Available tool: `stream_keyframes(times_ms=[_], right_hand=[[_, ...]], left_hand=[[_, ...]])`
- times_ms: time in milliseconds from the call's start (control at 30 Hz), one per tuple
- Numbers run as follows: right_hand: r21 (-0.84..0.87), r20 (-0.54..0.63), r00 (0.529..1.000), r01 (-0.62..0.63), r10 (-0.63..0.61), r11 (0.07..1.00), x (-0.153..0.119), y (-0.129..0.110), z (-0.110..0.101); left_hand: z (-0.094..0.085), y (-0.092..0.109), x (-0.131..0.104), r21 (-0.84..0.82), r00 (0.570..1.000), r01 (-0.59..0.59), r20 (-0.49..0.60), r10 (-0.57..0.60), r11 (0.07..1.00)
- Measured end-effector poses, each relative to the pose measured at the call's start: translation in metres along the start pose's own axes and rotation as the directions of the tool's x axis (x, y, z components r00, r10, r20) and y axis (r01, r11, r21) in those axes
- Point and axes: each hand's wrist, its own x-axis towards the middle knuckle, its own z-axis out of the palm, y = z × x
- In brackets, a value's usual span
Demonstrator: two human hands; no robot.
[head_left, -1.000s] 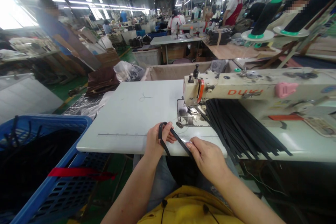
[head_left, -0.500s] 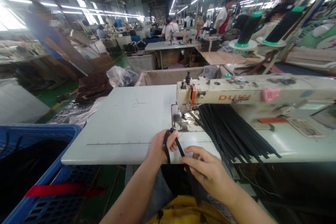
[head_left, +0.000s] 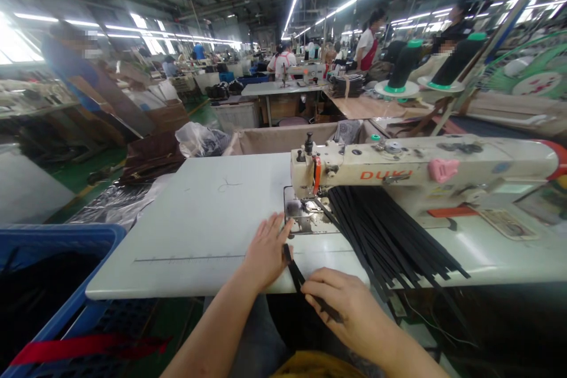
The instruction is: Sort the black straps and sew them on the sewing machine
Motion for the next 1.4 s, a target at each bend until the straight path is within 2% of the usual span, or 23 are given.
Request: stream_keyframes(times_ms=[67, 167, 233, 333, 433, 533, 667, 800, 1133, 1400], right_hand=[[-0.039, -0.010, 1.000, 0.024, -0.025, 0.999, 0.005, 0.005, 0.006], [-0.099, -0.002, 0.997, 0.077, -0.077, 0.992, 0.011, 0.013, 0.014], [-0.133, 0.007, 0.995, 0.104, -0.104, 0.986, 0.011, 0.017, 0.015], [-0.184, -0.012, 0.993, 0.114, -0.119, 0.976, 0.009, 0.022, 0.014], [-0.262, -0.045, 0.994, 0.082, -0.097, 0.962, 0.007, 0.028, 0.010], [-0.356, -0.081, 0.994, 0.041, -0.074, 0.934, 0.006, 0.038, 0.009], [-0.438, -0.092, 0.995, -0.006, -0.038, 0.899, 0.010, 0.052, 0.012], [-0.468, -0.068, 0.997, -0.055, 0.026, 0.882, 0.020, 0.061, 0.014], [-0.473, -0.119, 0.990, -0.128, 0.081, 0.872, 0.039, 0.076, 0.014], [-0.495, -0.135, 0.986, -0.149, 0.093, 0.856, 0.042, 0.076, 0.018]], left_hand=[[0.006, -0.014, 0.002, 0.090, 0.988, 0.146, -0.058, -0.141, 0.985], [0.009, -0.026, 0.005, 0.151, 0.963, 0.256, -0.123, -0.238, 0.955], [0.005, -0.027, 0.007, 0.152, 0.957, 0.257, -0.174, -0.230, 0.954], [-0.007, -0.020, 0.016, 0.096, 0.968, 0.168, -0.205, -0.145, 0.981], [-0.013, -0.015, 0.034, -0.014, 0.975, 0.121, -0.185, -0.121, 0.993], [-0.006, -0.017, 0.060, -0.082, 0.982, 0.118, -0.139, -0.129, 0.990], [0.010, -0.026, 0.093, -0.052, 0.990, 0.139, -0.005, -0.140, 0.989], [0.014, -0.036, 0.117, 0.027, 0.987, 0.122, 0.102, -0.124, 0.992], [0.016, -0.048, 0.155, 0.087, 0.976, 0.135, 0.159, -0.148, 0.987], [0.015, -0.046, 0.160, 0.104, 0.977, 0.129, 0.159, -0.145, 0.986]])
